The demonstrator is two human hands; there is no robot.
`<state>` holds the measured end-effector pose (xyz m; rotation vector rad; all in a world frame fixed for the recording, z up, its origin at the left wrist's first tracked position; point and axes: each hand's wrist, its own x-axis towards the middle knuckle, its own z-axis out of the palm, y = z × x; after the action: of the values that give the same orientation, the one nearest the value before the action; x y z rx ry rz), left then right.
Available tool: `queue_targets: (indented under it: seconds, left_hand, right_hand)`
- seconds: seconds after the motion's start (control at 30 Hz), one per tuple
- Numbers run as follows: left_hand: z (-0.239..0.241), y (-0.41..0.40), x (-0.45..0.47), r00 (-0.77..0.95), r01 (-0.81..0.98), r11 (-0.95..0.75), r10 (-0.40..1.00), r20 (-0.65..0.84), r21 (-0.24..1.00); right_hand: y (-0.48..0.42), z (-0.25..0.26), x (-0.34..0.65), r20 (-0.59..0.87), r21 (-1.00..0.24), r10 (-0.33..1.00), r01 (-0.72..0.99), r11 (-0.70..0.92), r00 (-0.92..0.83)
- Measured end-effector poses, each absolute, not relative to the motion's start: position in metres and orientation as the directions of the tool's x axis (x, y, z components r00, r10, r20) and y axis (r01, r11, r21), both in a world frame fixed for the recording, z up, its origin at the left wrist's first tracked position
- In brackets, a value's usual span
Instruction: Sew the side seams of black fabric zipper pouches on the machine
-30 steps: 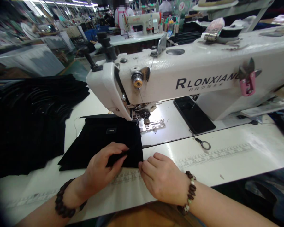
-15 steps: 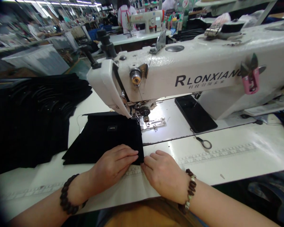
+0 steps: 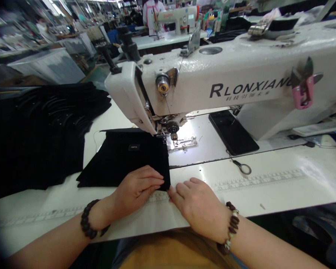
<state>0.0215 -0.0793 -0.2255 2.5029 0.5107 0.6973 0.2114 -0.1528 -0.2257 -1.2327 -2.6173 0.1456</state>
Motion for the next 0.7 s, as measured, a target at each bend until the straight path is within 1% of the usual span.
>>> queue_targets:
  seconds: [0.1,0.23,0.33,0.43,0.5,0.6,0.7]
  left_hand:
    - [-0.2254,-0.077,0.0192,0.794,0.195,-0.766,0.489,0.36,0.612]
    - [-0.2235,-0.0768,0.0198,0.78,0.202,-0.731,0.522,0.344,0.652]
    - [-0.2221,-0.0777,0.0223,0.783,0.237,-0.734,0.532,0.322,0.636]
    - [-0.2219,-0.0794,0.0251,0.804,0.312,-0.777,0.522,0.283,0.547]
    - [-0.223,-0.0799,0.0256,0.818,0.306,-0.807,0.494,0.295,0.505]
    - [-0.2261,-0.0783,0.0237,0.821,0.21,-0.812,0.449,0.354,0.545]
    - [-0.2283,-0.0753,0.0213,0.821,0.165,-0.789,0.442,0.361,0.592]
  right_hand:
    - [-0.152,-0.2247,0.2119,0.178,-0.202,0.775,0.748,0.632,-0.606]
    - [-0.1505,-0.2232,0.2128,0.191,-0.232,0.782,0.747,0.623,-0.593]
    - [-0.1505,-0.2246,0.2129,0.175,-0.231,0.783,0.748,0.622,-0.596]
    - [-0.1506,-0.2259,0.2124,0.16,-0.231,0.781,0.746,0.624,-0.604]
    - [-0.1501,-0.2253,0.2122,0.166,-0.234,0.776,0.74,0.631,-0.609]
    - [-0.1498,-0.2238,0.2138,0.21,-0.238,0.757,0.718,0.654,-0.619]
    - [-0.1508,-0.2247,0.2174,0.257,-0.259,0.751,0.705,0.66,-0.608]
